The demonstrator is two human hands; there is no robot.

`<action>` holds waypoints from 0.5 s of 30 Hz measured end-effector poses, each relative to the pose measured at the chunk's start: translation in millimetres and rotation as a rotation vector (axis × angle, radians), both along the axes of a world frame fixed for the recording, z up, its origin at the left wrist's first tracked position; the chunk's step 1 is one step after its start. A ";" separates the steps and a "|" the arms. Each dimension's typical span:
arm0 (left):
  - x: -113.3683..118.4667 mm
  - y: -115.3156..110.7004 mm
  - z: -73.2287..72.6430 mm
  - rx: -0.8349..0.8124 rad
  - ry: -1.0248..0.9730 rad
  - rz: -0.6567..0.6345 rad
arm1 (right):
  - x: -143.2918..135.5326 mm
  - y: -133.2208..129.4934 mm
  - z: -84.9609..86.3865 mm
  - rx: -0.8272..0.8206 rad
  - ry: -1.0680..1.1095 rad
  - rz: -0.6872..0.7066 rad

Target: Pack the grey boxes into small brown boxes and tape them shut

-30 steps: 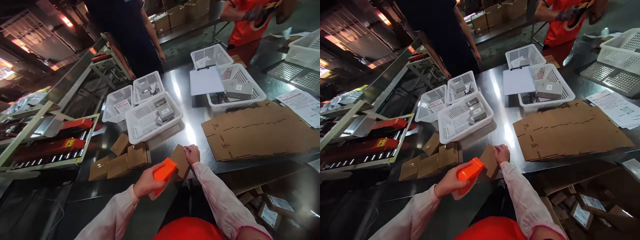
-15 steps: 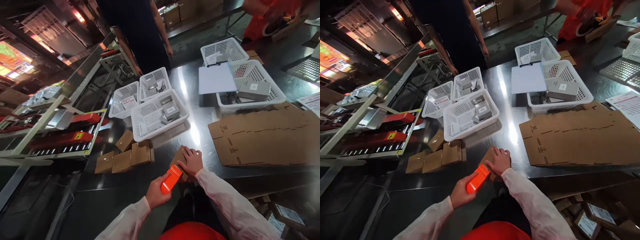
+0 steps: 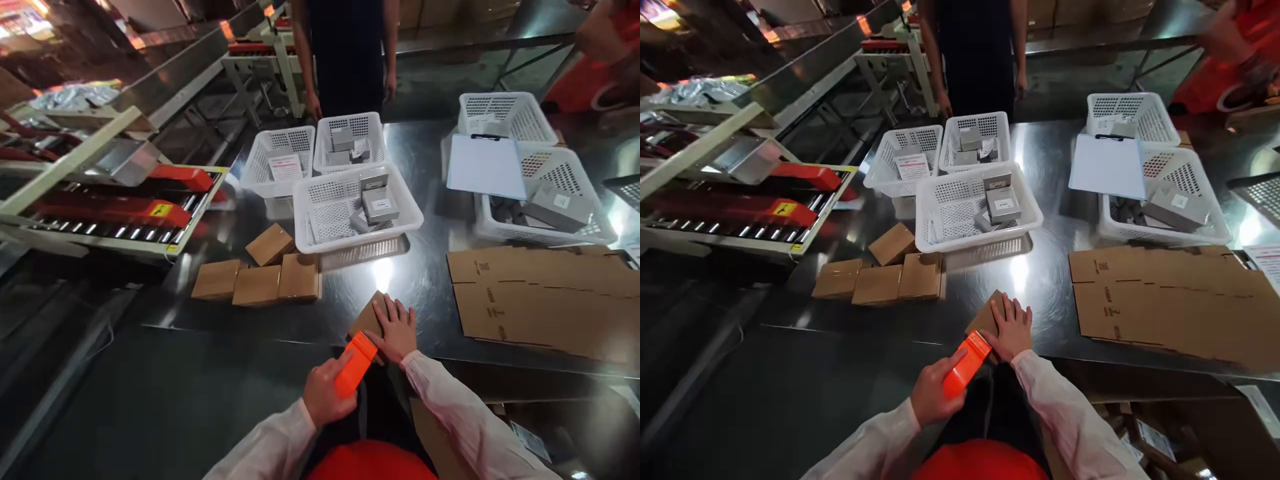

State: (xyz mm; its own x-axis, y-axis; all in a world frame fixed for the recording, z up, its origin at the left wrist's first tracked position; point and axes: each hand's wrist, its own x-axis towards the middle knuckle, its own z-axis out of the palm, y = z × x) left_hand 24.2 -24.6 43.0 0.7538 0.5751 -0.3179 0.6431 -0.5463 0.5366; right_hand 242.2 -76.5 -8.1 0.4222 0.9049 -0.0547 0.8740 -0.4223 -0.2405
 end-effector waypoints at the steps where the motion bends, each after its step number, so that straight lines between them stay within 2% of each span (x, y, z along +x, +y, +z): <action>1: -0.6 -1.4 1.3 -0.008 0.009 0.005 | -1.2 1.0 0.4 -0.009 -0.007 0.001; 4: -9.7 -3.2 9.5 -0.024 0.031 0.008 | 2.7 5.4 4.1 -0.032 -0.019 0.002; 6: -30.0 -6.1 14.6 -0.035 0.054 0.013 | 6.1 8.1 8.3 -0.048 -0.016 -0.001; 8: -58.2 -12.2 13.7 -0.048 0.093 0.032 | 3.9 9.4 12.1 -0.059 -0.014 -0.002; 11: -88.1 -21.3 -5.5 -0.060 0.172 0.084 | -14.0 7.3 12.5 -0.041 -0.024 0.031; 15: -81.2 -13.5 -43.2 -0.055 0.147 0.086 | -43.7 2.8 7.5 0.009 -0.035 0.090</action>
